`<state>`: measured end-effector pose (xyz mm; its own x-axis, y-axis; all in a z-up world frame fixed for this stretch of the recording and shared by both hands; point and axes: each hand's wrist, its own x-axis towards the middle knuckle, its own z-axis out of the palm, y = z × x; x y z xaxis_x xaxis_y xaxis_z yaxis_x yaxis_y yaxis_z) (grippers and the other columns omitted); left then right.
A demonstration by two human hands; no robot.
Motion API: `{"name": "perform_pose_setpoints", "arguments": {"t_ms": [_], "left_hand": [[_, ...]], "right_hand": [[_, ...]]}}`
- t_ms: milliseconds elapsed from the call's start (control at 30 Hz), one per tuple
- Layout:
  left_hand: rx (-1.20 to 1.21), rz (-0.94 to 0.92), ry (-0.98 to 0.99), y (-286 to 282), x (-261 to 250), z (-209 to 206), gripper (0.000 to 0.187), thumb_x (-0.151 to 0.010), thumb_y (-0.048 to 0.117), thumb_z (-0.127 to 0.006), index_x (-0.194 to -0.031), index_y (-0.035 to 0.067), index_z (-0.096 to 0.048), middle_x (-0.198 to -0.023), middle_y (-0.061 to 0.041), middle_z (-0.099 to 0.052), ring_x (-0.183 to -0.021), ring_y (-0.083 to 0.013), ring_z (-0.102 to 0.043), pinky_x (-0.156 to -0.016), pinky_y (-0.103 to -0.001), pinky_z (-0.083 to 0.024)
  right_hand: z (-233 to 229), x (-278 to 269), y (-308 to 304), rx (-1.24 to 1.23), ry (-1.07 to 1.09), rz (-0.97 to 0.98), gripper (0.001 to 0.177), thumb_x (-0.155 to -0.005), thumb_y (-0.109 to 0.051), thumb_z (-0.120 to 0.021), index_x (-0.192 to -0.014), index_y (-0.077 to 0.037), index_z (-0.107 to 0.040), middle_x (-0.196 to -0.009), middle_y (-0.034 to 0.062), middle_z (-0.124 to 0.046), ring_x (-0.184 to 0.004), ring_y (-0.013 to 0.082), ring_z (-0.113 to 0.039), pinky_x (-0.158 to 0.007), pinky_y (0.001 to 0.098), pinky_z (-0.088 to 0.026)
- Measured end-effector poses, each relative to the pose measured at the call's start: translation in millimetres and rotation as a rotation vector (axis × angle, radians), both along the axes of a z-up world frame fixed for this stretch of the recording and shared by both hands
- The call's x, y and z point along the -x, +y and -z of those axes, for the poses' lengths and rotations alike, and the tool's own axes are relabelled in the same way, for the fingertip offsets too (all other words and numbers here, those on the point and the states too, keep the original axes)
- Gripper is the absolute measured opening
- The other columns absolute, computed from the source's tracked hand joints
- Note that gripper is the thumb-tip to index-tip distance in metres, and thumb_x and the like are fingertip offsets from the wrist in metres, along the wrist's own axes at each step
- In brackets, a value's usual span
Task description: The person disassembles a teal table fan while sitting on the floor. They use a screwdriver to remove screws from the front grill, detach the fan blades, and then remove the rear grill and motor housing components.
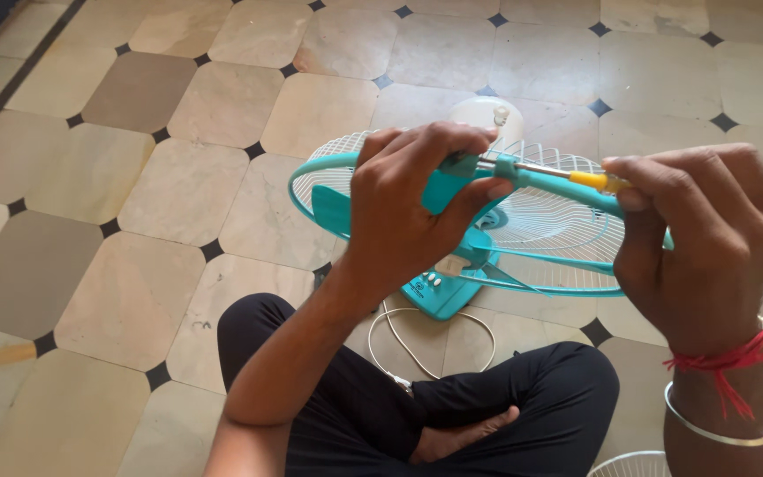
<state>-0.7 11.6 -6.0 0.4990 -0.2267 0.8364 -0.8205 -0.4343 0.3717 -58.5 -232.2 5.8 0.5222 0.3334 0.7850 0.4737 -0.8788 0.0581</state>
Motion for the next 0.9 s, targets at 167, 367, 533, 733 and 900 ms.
{"name": "perform_pose_setpoints", "arguments": {"t_ms": [167, 367, 533, 733, 900], "left_hand": [[0.044, 0.001, 0.045, 1, 1, 3, 0.045, -0.096, 0.045, -0.077, -0.119, 0.012, -0.058, -0.104, -0.001, -0.078, -0.097, -0.0164, -0.077, -0.100, -0.036, -0.048], [0.061, 0.037, -0.006, 3, -7, 11, 0.039, -0.099, 0.043, -0.077, -0.112, 0.014, -0.055, -0.108, -0.001, -0.079, -0.096, -0.0153, -0.079, -0.102, -0.036, -0.050], [0.052, 0.057, -0.033, 5, -5, 11, 0.037, -0.100, 0.042, -0.077, -0.111, 0.015, -0.056, -0.107, -0.001, -0.079, -0.098, -0.0173, -0.079, -0.102, -0.038, -0.050], [0.056, 0.043, -0.045, 5, -6, 12, 0.035, -0.102, 0.042, -0.075, -0.112, 0.015, -0.056, -0.105, -0.001, -0.079, -0.096, -0.0178, -0.079, -0.103, -0.040, -0.050], [0.054, 0.028, -0.060, 2, -7, 13, 0.037, -0.103, 0.044, -0.074, -0.114, 0.015, -0.055, -0.105, -0.001, -0.078, -0.096, -0.0176, -0.078, -0.101, -0.039, -0.051]], "right_hand": [[-7, 7, 12, 0.018, -0.053, 0.021, 0.028, -0.100, -0.015, -0.082, -0.111, 0.001, -0.062, -0.102, 0.0168, -0.063, -0.096, 0.0308, -0.059, -0.080, 0.0392, -0.051], [8, 10, 5, -0.078, 0.028, -0.003, 0.009, -0.116, -0.010, -0.073, -0.114, -0.005, -0.066, -0.107, 0.0097, -0.067, -0.097, 0.0229, -0.059, -0.084, 0.0341, -0.049], [6, 4, 8, -0.045, -0.032, 0.006, 0.005, -0.115, -0.006, -0.064, -0.114, -0.005, -0.069, -0.103, 0.0076, -0.070, -0.098, 0.0232, -0.061, -0.085, 0.0351, -0.051], [0, 10, 23, -0.094, -0.025, -0.043, 0.019, -0.112, -0.014, -0.073, -0.116, 0.003, -0.066, -0.106, 0.0147, -0.064, -0.101, 0.0290, -0.060, -0.085, 0.0396, -0.052], [6, 8, 17, -0.122, -0.007, -0.063, 0.005, -0.111, -0.007, -0.068, -0.115, -0.004, -0.067, -0.107, 0.0111, -0.065, -0.096, 0.0243, -0.068, -0.079, 0.0334, -0.054]]}}
